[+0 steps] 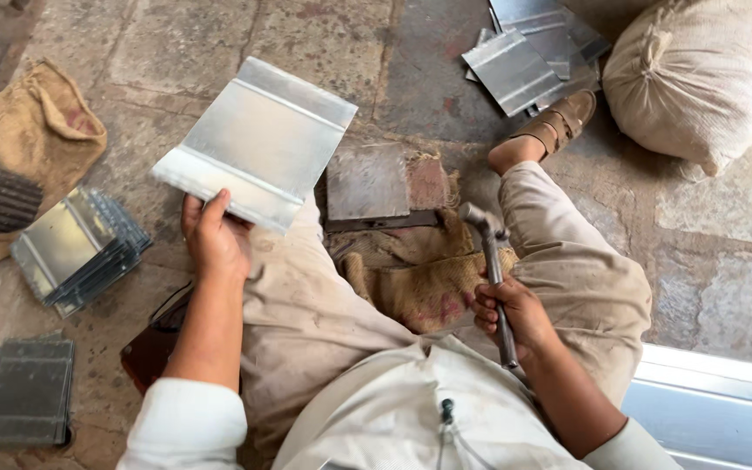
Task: The person hammers a metal plate against a brick using a hammer, moving the plate between strikes.
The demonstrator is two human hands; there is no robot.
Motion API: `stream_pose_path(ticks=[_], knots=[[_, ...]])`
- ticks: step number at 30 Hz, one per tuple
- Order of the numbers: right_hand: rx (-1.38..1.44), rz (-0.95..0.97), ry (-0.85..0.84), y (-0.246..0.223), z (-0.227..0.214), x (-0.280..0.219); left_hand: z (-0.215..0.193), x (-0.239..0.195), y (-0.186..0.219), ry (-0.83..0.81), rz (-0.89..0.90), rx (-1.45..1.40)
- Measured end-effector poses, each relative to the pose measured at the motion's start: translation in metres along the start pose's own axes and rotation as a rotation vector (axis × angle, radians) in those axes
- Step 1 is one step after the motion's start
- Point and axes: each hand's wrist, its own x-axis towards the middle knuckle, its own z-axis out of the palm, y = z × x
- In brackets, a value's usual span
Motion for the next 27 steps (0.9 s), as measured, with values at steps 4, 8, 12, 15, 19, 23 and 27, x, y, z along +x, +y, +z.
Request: stream_pose_path(ticks=[4, 8, 12, 15, 19, 23, 27], knots=[[0.072, 0.071, 0.043, 0.007, -0.025, 0.012, 0.045, 0.039, -0.020, -0.002, -0.076, 0.000], [-0.003, 0.087, 0.155, 0.019, -0.055, 0.018, 0.070, 0.043, -0.037, -0.074, -0.091, 0.027], [0.004, 0.102, 0.155, 0.031, -0.075, 0.021, 0.066, 0.018, -0.039, -0.137, -0.028, -0.045], [0.097, 0.170, 0.182, 0.050, -0.083, 0.024, 0.042, -0.004, -0.041, -0.145, -0.026, -0.106], [0.152, 0.225, 0.092, 0.074, -0.067, 0.044, 0.005, -0.017, -0.036, -0.058, -0.011, -0.008], [0.002, 0.248, 0.027, 0.068, -0.026, 0.077, -0.032, -0.028, -0.007, 0.143, 0.001, 0.065], [-0.001, 0.254, 0.031, 0.073, 0.010, 0.074, -0.049, -0.025, 0.034, 0.073, 0.145, 0.080]])
